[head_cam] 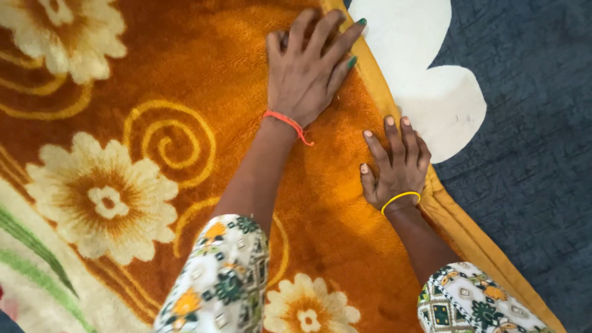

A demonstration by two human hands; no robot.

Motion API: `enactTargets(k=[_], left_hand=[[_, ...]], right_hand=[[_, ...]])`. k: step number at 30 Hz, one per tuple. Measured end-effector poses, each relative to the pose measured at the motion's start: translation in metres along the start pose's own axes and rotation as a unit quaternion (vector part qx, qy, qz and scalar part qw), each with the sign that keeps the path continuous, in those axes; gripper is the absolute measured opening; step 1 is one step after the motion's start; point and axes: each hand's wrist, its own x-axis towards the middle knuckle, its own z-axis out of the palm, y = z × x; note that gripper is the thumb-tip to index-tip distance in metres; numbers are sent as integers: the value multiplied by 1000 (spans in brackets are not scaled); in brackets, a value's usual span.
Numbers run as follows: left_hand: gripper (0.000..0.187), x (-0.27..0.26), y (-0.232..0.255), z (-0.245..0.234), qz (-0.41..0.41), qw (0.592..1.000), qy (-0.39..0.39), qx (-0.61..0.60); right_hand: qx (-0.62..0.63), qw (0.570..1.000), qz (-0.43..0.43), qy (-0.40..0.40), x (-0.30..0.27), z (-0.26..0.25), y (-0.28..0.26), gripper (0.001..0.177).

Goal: The person folds a yellow blanket on a bed by lifting it, spreading it flat, smoothing the surface with their hands, and then folding it into a rectangular shape.

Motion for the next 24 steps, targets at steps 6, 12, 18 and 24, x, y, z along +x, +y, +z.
enactTargets(k=[6, 12, 18, 24], left_hand=[[18, 36, -17, 10, 11, 991, -87, -104], [6, 38, -19, 72, -50, 997, -21, -53], [28, 31, -40, 169, -266, 938, -152, -161], [18, 44, 4, 79, -198, 972, -125, -29]], right_hand=[[4, 1000, -2, -6, -3, 0, 3, 56], [14, 1000, 7, 23, -1, -3, -1, 58], [17, 999, 19, 44, -5, -7, -6, 56], [16, 999, 22, 29, -5, -8, -5, 53]])
